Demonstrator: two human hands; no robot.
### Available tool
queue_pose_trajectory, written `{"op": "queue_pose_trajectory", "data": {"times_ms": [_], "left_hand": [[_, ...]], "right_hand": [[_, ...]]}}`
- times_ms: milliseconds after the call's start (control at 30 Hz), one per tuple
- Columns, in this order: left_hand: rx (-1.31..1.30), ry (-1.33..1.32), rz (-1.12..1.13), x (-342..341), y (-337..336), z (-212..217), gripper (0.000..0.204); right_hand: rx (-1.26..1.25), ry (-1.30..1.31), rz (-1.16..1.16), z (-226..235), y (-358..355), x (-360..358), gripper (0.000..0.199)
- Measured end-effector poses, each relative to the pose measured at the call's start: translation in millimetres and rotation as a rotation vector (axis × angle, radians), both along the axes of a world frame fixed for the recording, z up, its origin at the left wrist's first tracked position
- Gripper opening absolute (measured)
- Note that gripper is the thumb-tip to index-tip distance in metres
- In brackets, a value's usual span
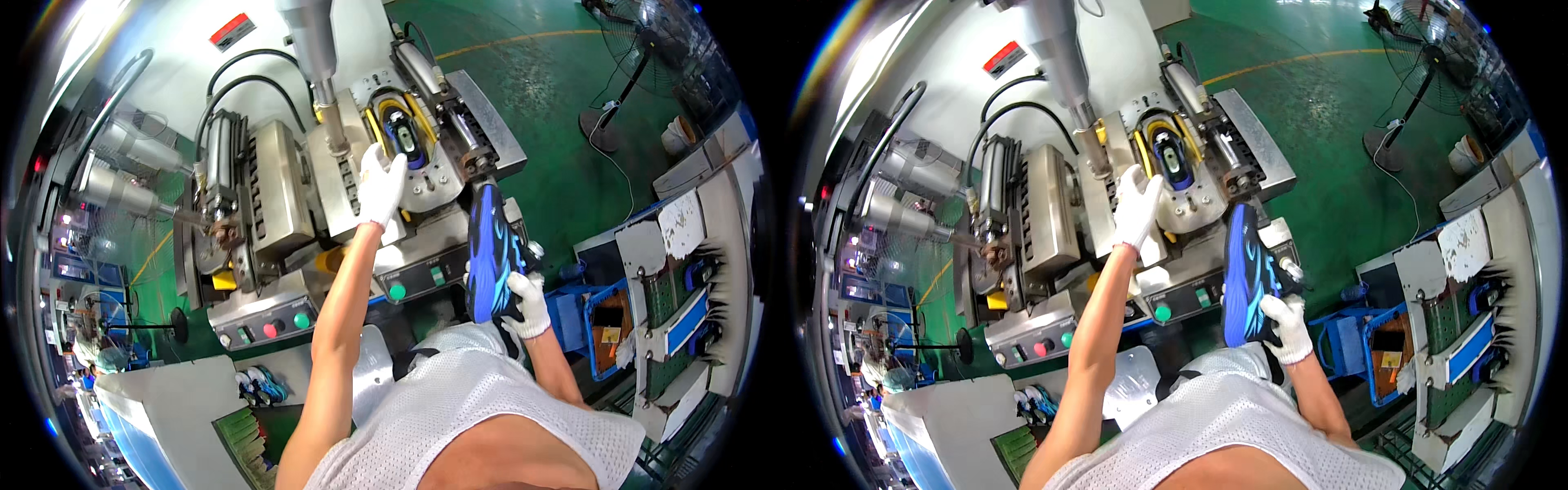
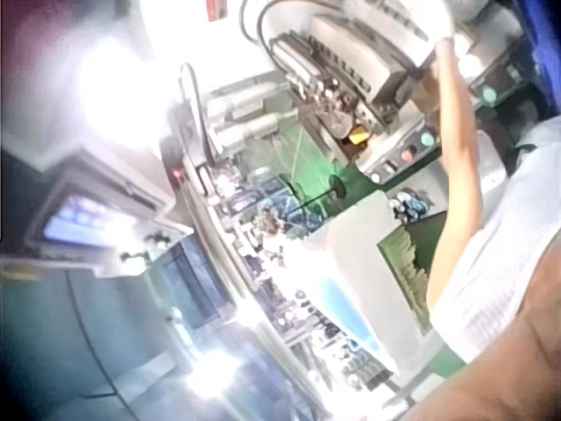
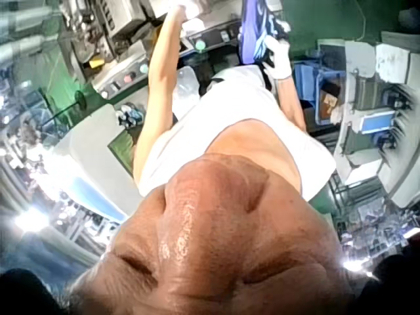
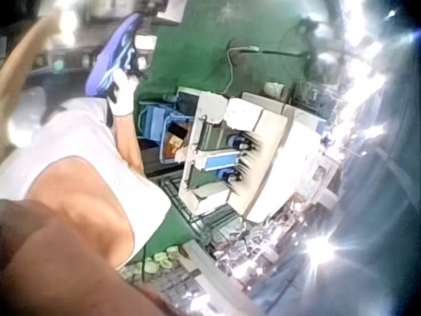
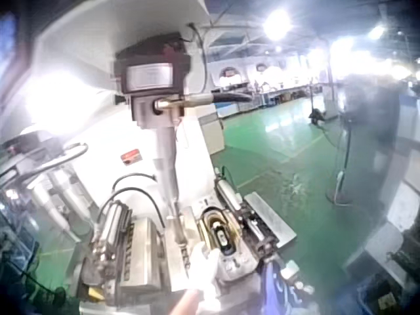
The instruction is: The person repeatedly picks up blue and black sneakers from a conveyor belt and places them into a shoe assembly machine. They operate the machine controls to process the shoes, then remove the finished pairs and place them into a blue bin. The cycle of picking, processing, and binning continues throughout the clip.
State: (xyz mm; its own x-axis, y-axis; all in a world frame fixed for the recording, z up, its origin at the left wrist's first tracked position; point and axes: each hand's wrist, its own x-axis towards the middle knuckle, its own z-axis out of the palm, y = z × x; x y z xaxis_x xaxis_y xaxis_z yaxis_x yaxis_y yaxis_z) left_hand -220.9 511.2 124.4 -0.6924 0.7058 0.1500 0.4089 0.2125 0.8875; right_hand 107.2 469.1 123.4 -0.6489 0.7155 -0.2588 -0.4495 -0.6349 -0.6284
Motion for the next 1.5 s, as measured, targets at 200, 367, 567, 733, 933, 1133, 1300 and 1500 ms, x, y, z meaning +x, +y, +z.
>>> {"op": "queue_pose_trajectory", "data": {"times_ms": [200,367,567,733,933,1133,1300,1500], "left_hand": [[-0.354,-0.061,0.261,-54.9,150.2,-94.4,0.072],[-0.498,0.075,0.222,-83.9,167.9,-111.4,0.073],[-0.253,-0.399,0.197,-105.0,97.7,-33.3,0.054],[0.024,-0.096,0.02,-37.3,-53.5,14.2,0.054],[-0.277,-0.39,0.007,31.3,-253.7,31.4,0.059],[-0.699,-0.464,0.535,133.9,-450.9,-46.7,0.069],[-0.612,-0.415,0.852,145.3,-490.6,-117.9,0.065],[-0.578,-0.545,1.027,166.3,-483.0,-232.0,0.079]], "right_hand": [[0.054,0.003,-0.144,15.0,33.6,14.7,0.078],[0.053,-0.004,-0.173,8.0,42.1,19.4,0.084],[0.147,-0.428,-0.088,-20.8,62.0,-2.3,0.055],[0.413,-0.558,-0.021,14.3,132.4,-106.8,0.042],[1.031,-1.156,0.259,-12.3,251.8,-306.7,0.061],[1.424,-1.395,0.215,-114.9,262.4,-386.1,0.056],[1.492,-1.317,0.336,-129.1,300.0,-385.7,0.065],[1.658,-0.912,0.182,-61.9,165.0,-334.8,0.064]]}}
